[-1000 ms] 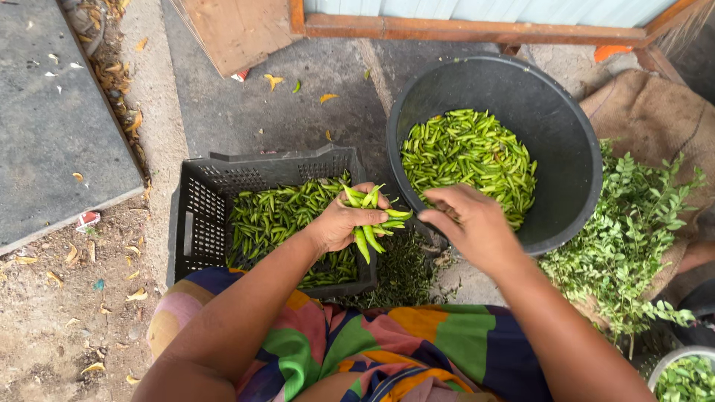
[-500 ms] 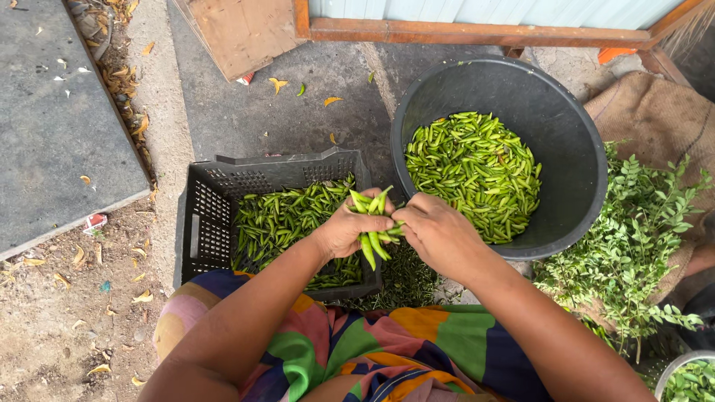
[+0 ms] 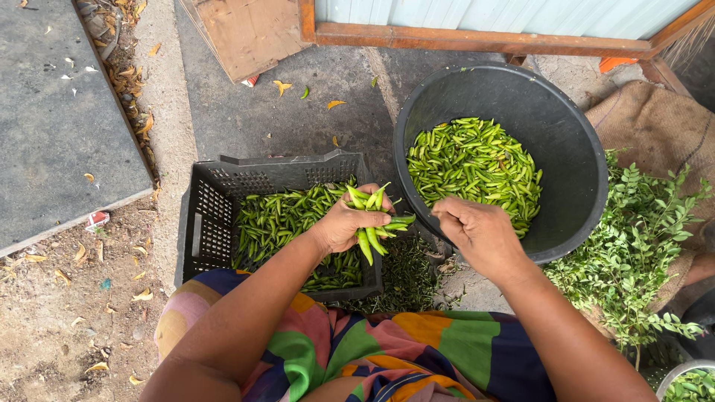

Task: The person sits on the ground and removes stems from green chilies by hand, placing the de-stemmed chilies into a black basin and discarding the stems onto the floor. Another person nearby is also processing green leafy vegetables.

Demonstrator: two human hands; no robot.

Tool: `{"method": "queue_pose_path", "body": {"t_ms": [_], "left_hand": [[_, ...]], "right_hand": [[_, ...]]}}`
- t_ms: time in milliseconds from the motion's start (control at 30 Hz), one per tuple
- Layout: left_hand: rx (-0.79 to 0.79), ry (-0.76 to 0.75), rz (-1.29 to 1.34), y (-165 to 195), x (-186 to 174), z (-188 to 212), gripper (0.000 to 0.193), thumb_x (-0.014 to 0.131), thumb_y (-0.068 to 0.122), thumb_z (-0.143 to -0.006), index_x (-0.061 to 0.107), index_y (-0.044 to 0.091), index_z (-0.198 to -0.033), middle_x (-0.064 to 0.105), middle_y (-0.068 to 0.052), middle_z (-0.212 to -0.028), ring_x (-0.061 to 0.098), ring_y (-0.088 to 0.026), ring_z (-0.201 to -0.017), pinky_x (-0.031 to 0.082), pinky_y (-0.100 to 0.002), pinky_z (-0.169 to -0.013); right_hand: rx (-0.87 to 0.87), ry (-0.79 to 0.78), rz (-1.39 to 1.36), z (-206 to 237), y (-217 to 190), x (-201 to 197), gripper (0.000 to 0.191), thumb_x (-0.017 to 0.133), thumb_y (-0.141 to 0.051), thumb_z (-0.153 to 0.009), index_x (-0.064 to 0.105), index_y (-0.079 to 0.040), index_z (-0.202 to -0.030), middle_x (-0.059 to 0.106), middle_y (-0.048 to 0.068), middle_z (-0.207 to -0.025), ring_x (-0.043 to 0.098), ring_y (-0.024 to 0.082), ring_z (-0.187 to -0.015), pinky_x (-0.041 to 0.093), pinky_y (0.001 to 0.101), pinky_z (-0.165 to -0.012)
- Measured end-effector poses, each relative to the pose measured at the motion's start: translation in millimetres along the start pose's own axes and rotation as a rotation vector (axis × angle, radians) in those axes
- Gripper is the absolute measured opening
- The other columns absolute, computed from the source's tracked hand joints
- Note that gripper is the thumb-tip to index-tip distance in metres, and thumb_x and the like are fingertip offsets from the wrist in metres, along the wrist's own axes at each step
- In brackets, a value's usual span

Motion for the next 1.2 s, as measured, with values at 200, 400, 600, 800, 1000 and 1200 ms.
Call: {"method": "queue_pose_path", "body": {"t_ms": [200,400,600,800,1000,1200], "left_hand": [[0.020,-0.032,-0.017,-2,-1,-2,0.021,0.076,-0.003,-0.086,0.063,0.007,-0.100,0.067,-0.005,-0.100,0.069,-0.017,-0.084,0.063,-0.034,-0.073],[0.067,-0.050,-0.020,-9,-6,-3,0.022,0.077,-0.003,-0.088,0.065,0.005,-0.105,0.066,-0.007,-0.100,0.069,-0.019,-0.085,0.061,-0.035,-0.073],[0.035,0.091,0.012,-4,-21,7,0.030,0.075,-0.005,-0.081,0.064,0.009,-0.106,0.068,-0.007,-0.104,0.070,-0.021,-0.088,0.061,-0.038,-0.074],[0.091,0.059,-0.003,-1,-25,4,0.027,0.074,-0.007,-0.080,0.064,0.008,-0.100,0.067,-0.009,-0.104,0.070,-0.022,-0.088,0.061,-0.039,-0.075],[0.047,0.056,-0.034,-3,-26,10,0.023,0.073,-0.006,-0.083,0.063,0.007,-0.098,0.067,-0.008,-0.104,0.070,-0.021,-0.086,0.061,-0.038,-0.074],[0.056,0.072,-0.058,-3,-25,5,0.024,0.071,-0.006,-0.082,0.062,0.009,-0.099,0.064,-0.007,-0.103,0.068,-0.020,-0.086,0.060,-0.037,-0.071]], "right_hand": [[-0.032,-0.019,0.087,3,12,-4,0.012,0.064,-0.012,-0.091,0.070,-0.009,-0.101,0.073,0.012,-0.090,0.071,0.033,-0.077,0.057,0.0403,-0.068],[0.123,-0.017,-0.101,2,25,4,0.012,0.065,-0.012,-0.091,0.073,-0.012,-0.101,0.076,0.006,-0.089,0.076,0.023,-0.075,0.059,0.0370,-0.069],[-0.181,0.136,-0.155,-6,44,4,0.009,0.078,-0.012,-0.086,0.077,-0.011,-0.095,0.077,0.007,-0.094,0.071,0.024,-0.092,0.055,0.0384,-0.076],[0.354,0.107,-0.745,-10,61,1,0.008,0.066,-0.004,-0.093,0.071,-0.009,-0.091,0.074,0.003,-0.081,0.065,0.009,-0.057,0.050,0.0266,-0.046],[0.289,0.106,-0.584,-2,44,-7,0.009,0.058,-0.003,-0.098,0.064,-0.008,-0.094,0.068,-0.001,-0.078,0.060,0.006,-0.051,0.050,0.0243,-0.041],[0.133,0.287,-0.316,7,34,-28,0.010,0.055,-0.001,-0.098,0.058,-0.009,-0.092,0.067,0.003,-0.078,0.064,0.011,-0.053,0.050,0.0289,-0.049]]}}
Point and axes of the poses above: each hand's wrist, its own z-axis away from the middle knuckle, its own x-axis out of the palm, y = z × x, the point moved 1 cm from there along -z, towards the middle knuckle
